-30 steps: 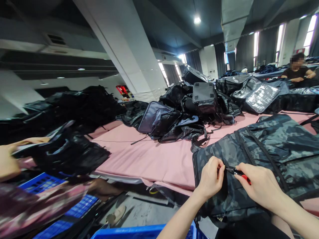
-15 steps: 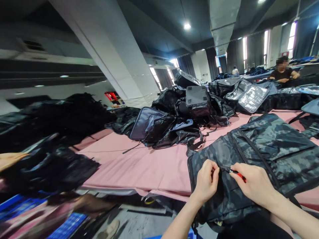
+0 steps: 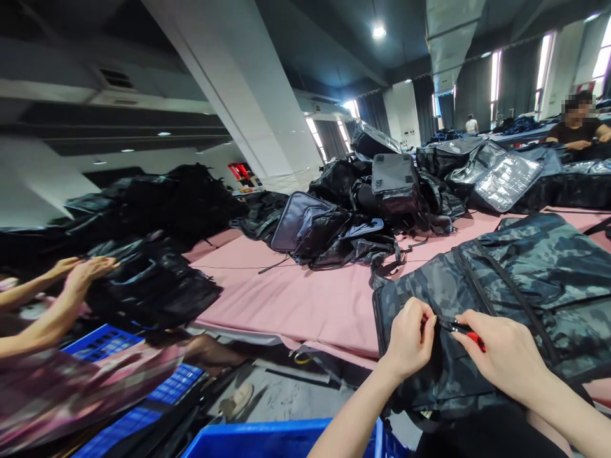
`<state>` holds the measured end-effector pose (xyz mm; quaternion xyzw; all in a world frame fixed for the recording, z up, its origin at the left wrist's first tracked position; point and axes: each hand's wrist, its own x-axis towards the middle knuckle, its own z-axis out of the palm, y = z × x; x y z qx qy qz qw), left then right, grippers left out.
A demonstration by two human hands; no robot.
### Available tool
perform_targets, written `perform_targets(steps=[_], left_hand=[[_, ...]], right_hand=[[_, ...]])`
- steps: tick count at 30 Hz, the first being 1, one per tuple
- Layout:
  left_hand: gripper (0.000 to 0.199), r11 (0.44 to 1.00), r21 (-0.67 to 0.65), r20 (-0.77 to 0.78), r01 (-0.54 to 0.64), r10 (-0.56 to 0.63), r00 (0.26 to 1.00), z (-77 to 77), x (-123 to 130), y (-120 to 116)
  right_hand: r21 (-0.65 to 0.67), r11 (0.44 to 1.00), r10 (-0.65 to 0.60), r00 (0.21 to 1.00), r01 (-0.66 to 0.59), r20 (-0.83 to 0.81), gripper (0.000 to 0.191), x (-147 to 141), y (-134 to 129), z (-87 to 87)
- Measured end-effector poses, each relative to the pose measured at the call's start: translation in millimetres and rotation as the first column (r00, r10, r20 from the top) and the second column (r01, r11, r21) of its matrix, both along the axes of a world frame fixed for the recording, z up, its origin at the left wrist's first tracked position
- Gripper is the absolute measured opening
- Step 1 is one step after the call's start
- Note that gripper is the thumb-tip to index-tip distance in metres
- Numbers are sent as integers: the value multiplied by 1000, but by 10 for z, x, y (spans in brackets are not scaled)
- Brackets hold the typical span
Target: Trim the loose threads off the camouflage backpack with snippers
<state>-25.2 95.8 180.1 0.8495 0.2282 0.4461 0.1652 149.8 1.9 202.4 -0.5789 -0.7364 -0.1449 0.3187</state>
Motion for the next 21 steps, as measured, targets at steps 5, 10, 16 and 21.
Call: perform_targets(steps=[5,10,16,21], left_hand=[[7,1000,7,-15,1,-1,1000,8,-2,-14],[9,992,-110,106,56,-44,993,64,-37,-20],[19,846,-434,521,311,-46,852,146,-372,-190],[20,797,-544,623,263,174,763,-24,-807,-324]], right_hand=[[-14,1000,25,1000,-25,-10,19,-13,2,17],[-25,998,63,997,-64,-52,18,29,-7,-34],[14,998,-55,957,62,-285,21,70,-49,11],[35,989,-131,961,144,-245,24,100,-86,28]])
